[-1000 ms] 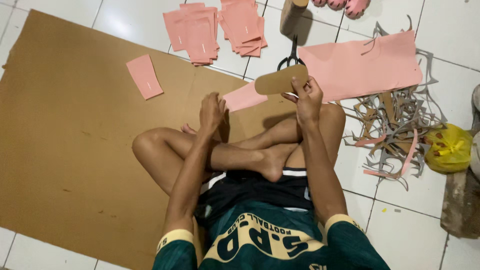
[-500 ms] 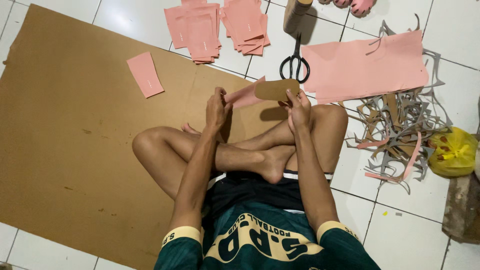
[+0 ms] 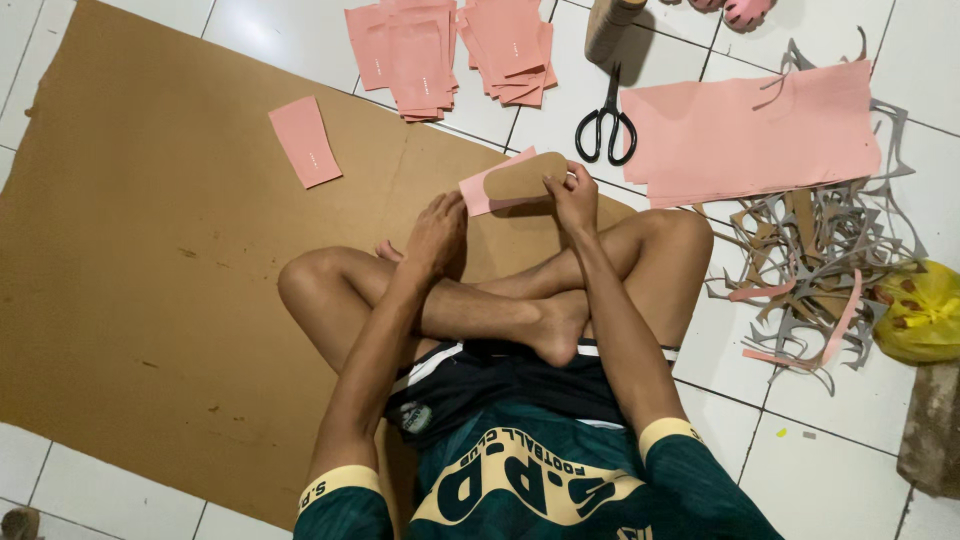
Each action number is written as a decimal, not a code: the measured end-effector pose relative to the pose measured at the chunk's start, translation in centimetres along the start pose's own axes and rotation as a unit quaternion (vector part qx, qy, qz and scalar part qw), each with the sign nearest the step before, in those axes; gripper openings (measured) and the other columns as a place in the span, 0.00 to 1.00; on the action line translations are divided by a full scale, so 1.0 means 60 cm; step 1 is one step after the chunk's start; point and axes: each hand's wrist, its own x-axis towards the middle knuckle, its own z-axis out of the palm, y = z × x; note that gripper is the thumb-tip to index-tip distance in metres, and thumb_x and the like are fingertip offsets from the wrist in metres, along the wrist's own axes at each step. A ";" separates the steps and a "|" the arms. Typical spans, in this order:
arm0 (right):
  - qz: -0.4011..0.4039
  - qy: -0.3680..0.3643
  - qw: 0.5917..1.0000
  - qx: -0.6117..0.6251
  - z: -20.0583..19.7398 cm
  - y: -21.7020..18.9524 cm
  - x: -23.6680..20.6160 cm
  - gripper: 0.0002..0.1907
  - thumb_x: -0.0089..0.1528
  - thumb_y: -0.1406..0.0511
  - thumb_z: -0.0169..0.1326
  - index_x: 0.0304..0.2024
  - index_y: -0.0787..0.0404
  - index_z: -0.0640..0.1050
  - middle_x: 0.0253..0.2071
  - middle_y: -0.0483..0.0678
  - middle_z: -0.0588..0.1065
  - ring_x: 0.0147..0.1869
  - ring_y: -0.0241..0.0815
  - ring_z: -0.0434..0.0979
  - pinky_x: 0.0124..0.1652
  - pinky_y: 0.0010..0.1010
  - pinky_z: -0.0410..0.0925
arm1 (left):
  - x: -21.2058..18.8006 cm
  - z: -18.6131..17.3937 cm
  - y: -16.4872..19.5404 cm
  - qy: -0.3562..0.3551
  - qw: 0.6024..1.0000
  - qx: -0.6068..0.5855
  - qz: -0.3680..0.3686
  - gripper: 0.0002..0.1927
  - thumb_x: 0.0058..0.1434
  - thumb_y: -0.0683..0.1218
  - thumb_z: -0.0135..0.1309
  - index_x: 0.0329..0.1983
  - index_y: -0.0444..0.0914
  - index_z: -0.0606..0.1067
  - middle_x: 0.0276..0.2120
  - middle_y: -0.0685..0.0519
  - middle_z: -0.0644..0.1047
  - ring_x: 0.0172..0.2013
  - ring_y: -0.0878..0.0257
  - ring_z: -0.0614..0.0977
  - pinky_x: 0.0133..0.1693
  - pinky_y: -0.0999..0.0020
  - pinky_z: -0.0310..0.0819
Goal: The person sits on the floor and repeatedly places a grey insole template onto pink foam sheets, aligns it, and presses down to transfer the shape. They then lift the template and set the marked foam aside, repeating the process with new sheets.
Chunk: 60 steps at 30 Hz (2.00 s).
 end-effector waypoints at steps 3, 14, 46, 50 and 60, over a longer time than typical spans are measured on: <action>0.018 -0.008 0.997 -0.073 0.017 0.002 0.008 0.18 0.64 0.69 0.60 0.54 0.70 0.73 0.42 0.53 0.82 0.43 0.35 0.81 0.40 0.23 0.73 | -0.001 -0.001 0.005 -0.069 0.995 0.067 0.024 0.22 0.66 0.43 0.46 0.63 0.33 0.69 0.64 0.46 0.71 0.62 0.43 0.72 0.57 0.50 0.68; 0.042 -0.018 0.992 -0.120 0.050 -0.004 0.014 0.19 0.63 0.68 0.61 0.53 0.71 0.73 0.45 0.55 0.82 0.48 0.38 0.83 0.46 0.25 0.75 | 0.003 0.008 -0.009 -0.102 0.992 0.071 0.017 0.25 0.66 0.44 0.46 0.67 0.34 0.68 0.68 0.47 0.69 0.65 0.44 0.70 0.58 0.49 0.66; 0.065 -0.032 0.983 -0.167 0.050 0.001 0.019 0.19 0.63 0.66 0.61 0.53 0.70 0.74 0.44 0.54 0.83 0.45 0.38 0.83 0.42 0.27 0.75 | 0.004 0.015 -0.019 -0.092 0.995 0.019 0.015 0.29 0.62 0.38 0.45 0.68 0.28 0.64 0.68 0.38 0.66 0.66 0.41 0.69 0.65 0.54 0.62; 0.048 -0.035 0.984 -0.169 0.051 -0.004 0.018 0.19 0.63 0.66 0.61 0.52 0.70 0.74 0.44 0.54 0.83 0.46 0.38 0.83 0.43 0.27 0.74 | 0.003 0.011 -0.014 -0.108 0.993 0.056 0.009 0.29 0.63 0.40 0.46 0.69 0.29 0.64 0.69 0.40 0.66 0.66 0.43 0.69 0.64 0.54 0.64; 0.036 -0.024 0.981 -0.188 0.055 -0.012 0.013 0.19 0.62 0.66 0.62 0.52 0.70 0.74 0.44 0.54 0.83 0.45 0.37 0.83 0.42 0.27 0.75 | 0.010 0.000 0.004 -0.154 0.975 0.157 0.012 0.26 0.64 0.44 0.47 0.65 0.32 0.66 0.69 0.46 0.66 0.62 0.50 0.71 0.51 0.51 0.72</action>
